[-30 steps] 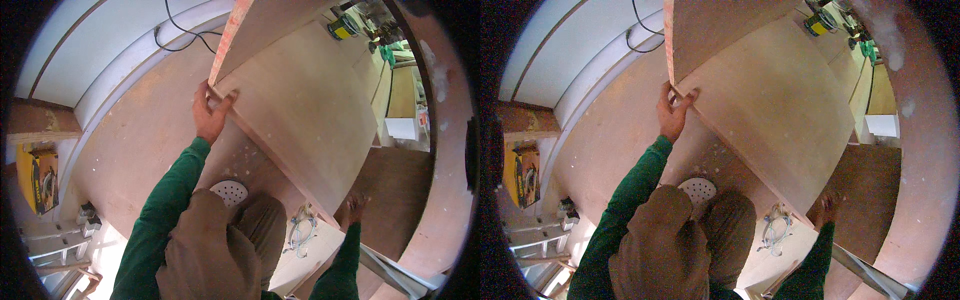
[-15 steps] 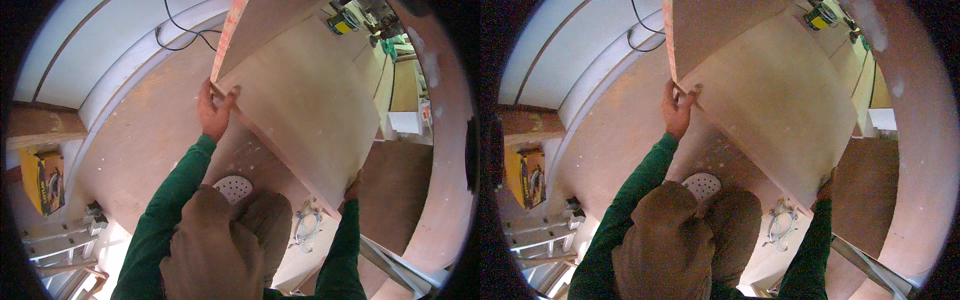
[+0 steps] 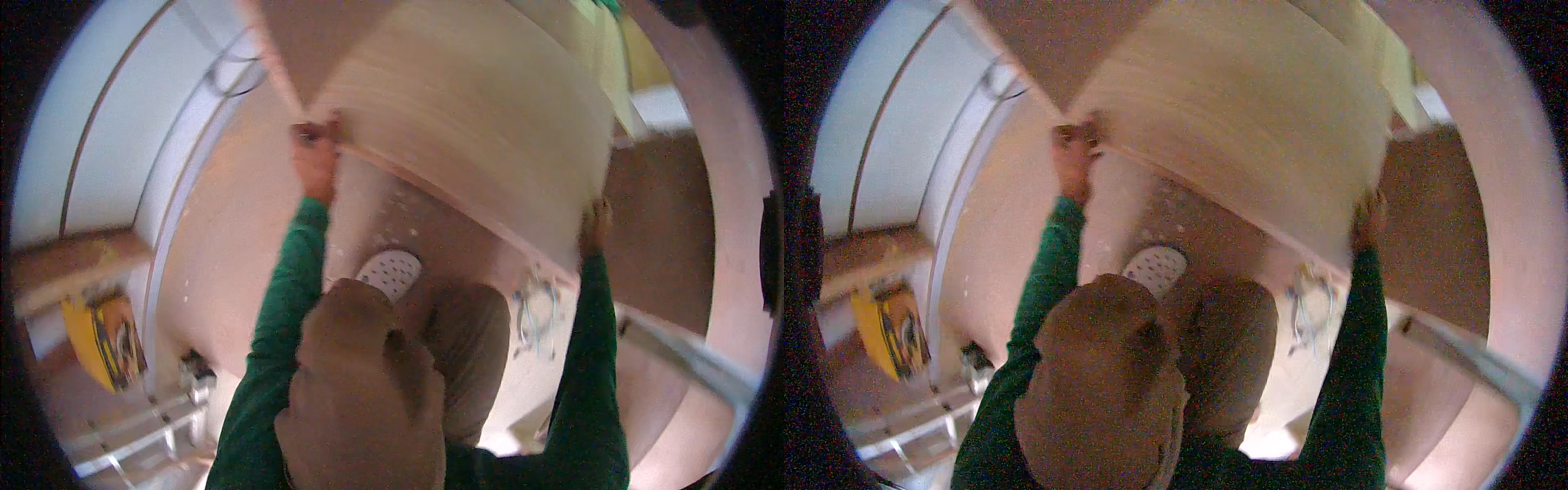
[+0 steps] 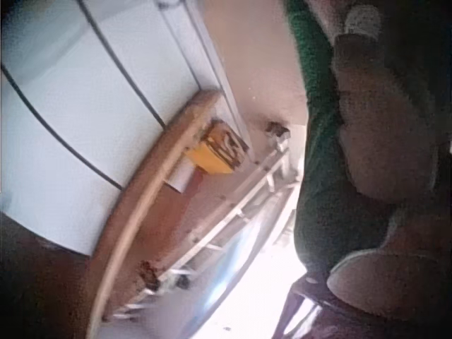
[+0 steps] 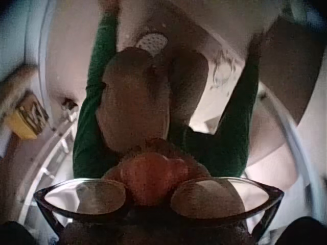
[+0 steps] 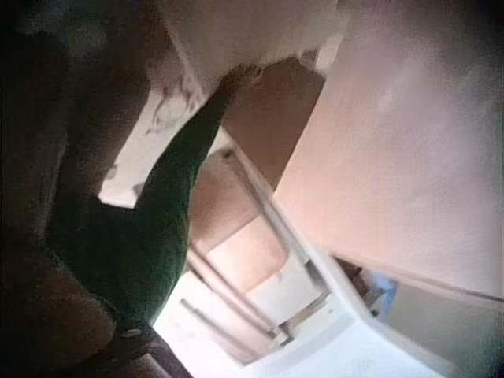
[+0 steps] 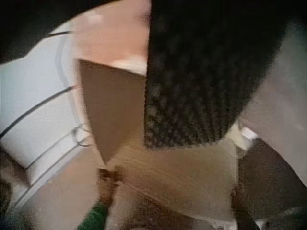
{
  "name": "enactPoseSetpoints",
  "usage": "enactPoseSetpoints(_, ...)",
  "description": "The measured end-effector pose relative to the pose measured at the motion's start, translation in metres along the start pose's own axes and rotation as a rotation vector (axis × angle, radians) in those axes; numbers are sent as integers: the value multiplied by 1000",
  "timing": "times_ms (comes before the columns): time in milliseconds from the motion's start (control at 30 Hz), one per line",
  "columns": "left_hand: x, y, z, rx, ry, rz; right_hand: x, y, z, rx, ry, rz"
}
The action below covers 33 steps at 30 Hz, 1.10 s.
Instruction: The person uses a drill to secure screws into a wooden cabinet frame, then picks up and inserts a wooden panel into the cabinet structure, checking the fit by hand.
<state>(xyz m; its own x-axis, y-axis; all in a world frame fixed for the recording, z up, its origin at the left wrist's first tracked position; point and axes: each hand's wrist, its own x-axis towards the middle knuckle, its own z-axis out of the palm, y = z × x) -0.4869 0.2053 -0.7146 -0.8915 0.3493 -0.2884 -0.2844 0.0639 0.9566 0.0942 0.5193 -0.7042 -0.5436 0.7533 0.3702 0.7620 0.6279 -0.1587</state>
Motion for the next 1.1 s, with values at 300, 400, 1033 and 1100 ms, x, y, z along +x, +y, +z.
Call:
enactPoseSetpoints(300, -9, 28, -15, 146, -306, -92, -38, -31, -37, 307, 85, 326)
enactPoseSetpoints(400, 3, 35, -26, 243, -290, -124, -76, -64, -46, 406, 31, 375)
enactPoseSetpoints(1033, 103, 137, -30, 1950, -738, 1011, -72, -100, -66, 542, -157, 489)
enactPoseSetpoints(1100, -1, 128, 55, 1409, -1270, 629, -116, -74, -69, 579, -123, 655)
